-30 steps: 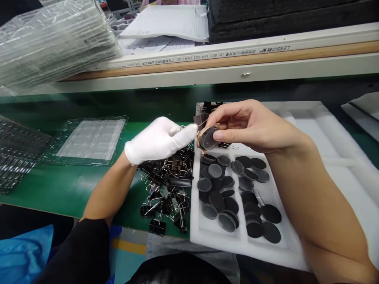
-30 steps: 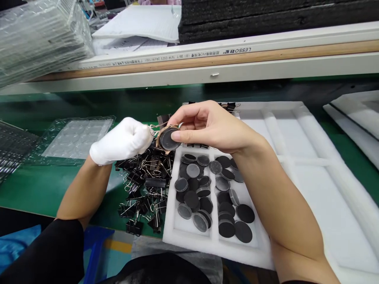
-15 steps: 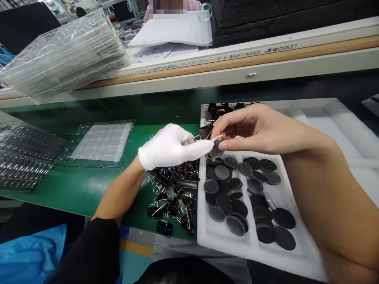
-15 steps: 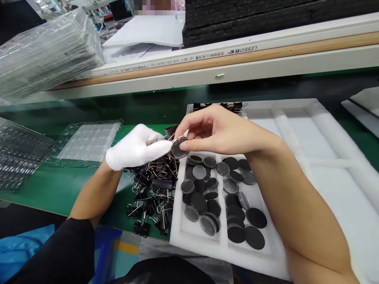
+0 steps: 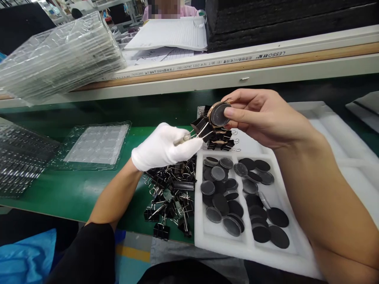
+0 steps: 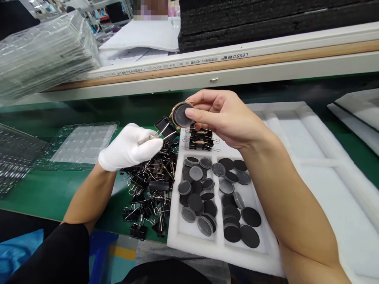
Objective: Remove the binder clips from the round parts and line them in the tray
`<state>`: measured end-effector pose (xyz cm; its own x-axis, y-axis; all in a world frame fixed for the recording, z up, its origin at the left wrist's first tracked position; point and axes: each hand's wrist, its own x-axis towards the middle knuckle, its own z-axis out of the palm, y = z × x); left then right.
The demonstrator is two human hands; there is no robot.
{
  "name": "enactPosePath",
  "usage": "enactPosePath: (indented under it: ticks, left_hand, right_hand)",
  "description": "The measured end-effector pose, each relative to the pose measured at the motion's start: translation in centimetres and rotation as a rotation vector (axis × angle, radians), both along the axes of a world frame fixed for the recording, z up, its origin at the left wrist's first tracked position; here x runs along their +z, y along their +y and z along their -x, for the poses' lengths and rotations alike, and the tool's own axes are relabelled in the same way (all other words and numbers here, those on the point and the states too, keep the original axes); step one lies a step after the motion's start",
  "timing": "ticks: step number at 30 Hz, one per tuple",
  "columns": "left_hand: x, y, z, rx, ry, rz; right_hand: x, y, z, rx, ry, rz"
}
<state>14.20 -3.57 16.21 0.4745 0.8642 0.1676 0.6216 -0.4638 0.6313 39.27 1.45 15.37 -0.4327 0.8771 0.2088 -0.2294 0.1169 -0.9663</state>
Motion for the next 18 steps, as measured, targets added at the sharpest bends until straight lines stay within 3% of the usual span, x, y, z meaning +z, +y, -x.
enactPosePath:
  ticks: [7, 18]
  left_hand:
    - [-0.15, -0.21, -0.25, 0.007, 0.034, -0.037]
    - [-0.42, 0.00, -0.33, -0.003, 0.046, -0.053]
  right_hand:
    - [-0.10, -0.05, -0.21, 0.032, -0.132, -0.123]
    - [-0.08, -0.41, -0.01, 0.049, -0.138, -0.131]
